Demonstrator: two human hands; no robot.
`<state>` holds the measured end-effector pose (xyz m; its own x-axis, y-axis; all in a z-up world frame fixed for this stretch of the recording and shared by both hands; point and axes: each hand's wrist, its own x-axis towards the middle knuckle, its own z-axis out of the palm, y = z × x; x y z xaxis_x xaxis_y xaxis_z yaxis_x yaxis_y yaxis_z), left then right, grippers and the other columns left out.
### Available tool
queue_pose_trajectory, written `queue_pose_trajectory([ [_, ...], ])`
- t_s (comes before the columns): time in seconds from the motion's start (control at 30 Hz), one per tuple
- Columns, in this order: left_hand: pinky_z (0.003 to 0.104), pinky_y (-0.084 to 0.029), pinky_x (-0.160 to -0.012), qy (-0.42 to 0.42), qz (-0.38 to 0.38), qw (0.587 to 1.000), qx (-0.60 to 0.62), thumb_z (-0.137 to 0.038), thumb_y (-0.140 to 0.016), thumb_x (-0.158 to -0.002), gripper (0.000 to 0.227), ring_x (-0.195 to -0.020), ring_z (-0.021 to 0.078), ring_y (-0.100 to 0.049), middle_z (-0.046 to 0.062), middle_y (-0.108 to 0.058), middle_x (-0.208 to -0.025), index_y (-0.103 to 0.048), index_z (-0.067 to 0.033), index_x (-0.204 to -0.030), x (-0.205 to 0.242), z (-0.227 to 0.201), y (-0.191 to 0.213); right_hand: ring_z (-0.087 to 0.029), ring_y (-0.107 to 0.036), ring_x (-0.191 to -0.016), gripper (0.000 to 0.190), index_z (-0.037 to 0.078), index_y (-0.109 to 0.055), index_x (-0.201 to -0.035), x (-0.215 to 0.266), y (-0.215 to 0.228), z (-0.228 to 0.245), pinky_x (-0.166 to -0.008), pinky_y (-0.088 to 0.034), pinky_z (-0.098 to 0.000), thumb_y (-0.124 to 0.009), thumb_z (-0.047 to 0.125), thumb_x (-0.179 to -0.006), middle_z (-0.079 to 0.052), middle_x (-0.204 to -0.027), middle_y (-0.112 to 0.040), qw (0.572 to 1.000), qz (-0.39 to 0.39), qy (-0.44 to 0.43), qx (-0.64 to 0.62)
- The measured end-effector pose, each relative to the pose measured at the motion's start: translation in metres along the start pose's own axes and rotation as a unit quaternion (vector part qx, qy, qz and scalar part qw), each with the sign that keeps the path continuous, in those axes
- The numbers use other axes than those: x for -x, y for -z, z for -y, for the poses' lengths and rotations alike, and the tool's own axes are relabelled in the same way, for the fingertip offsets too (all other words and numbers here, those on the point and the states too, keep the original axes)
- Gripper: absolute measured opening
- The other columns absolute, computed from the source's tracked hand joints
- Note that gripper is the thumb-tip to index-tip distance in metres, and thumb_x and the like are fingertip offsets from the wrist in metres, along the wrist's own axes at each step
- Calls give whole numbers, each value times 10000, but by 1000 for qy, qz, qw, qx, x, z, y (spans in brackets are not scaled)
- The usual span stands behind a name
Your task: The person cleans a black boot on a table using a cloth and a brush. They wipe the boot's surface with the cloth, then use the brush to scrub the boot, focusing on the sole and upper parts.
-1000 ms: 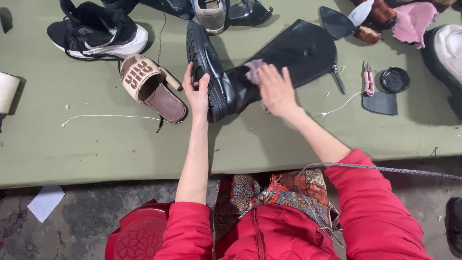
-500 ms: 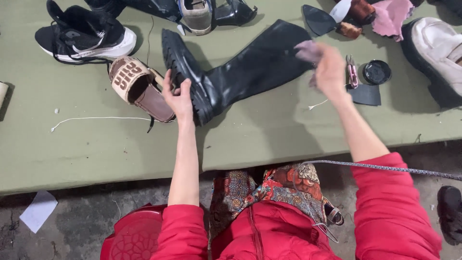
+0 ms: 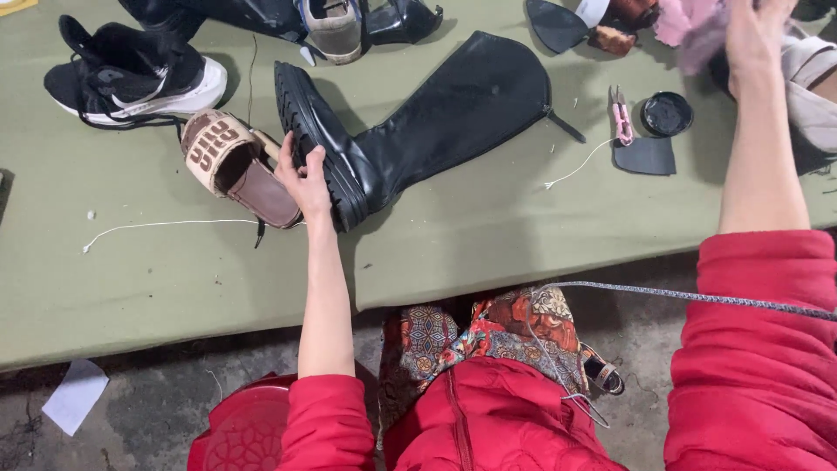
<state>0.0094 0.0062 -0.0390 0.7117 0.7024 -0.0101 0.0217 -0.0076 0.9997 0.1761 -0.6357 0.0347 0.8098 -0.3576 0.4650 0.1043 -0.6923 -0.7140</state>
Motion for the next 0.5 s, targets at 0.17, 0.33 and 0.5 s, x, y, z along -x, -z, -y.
queue_pose_trajectory([
  [0.17,222,-478,-889,-3,-4,1000,-2,-316,-741,-810,561,-1116,74,-505,82,-445,-1379,-622,-286,-1357,-3,6,0,-445,171,-1527,959,150,34,-1702,71,2,108,-1302,17,-656,-538,723,-1188,-256,-1651,175,946,210,-194,151],
  [0.33,216,-481,-863,-20,-4,1000,-8,-311,-744,-820,557,-1120,78,-502,84,-461,-1365,-621,-276,-1362,-7,12,1,-611,-291,-1293,354,8,-725,-1261,91,-70,19,-1142,-205,-621,-712,226,-982,-361,-1385,-410,951,145,162,221],
  [0.5,200,-499,-840,-21,-3,1000,1,-310,-747,-818,567,-989,56,-539,79,-457,-1342,-621,-256,-1368,-7,12,1,-503,-36,-1466,390,-35,-578,-1420,116,-76,91,-1192,-136,-648,-635,30,-1040,-326,-1615,-216,958,196,85,192],
])
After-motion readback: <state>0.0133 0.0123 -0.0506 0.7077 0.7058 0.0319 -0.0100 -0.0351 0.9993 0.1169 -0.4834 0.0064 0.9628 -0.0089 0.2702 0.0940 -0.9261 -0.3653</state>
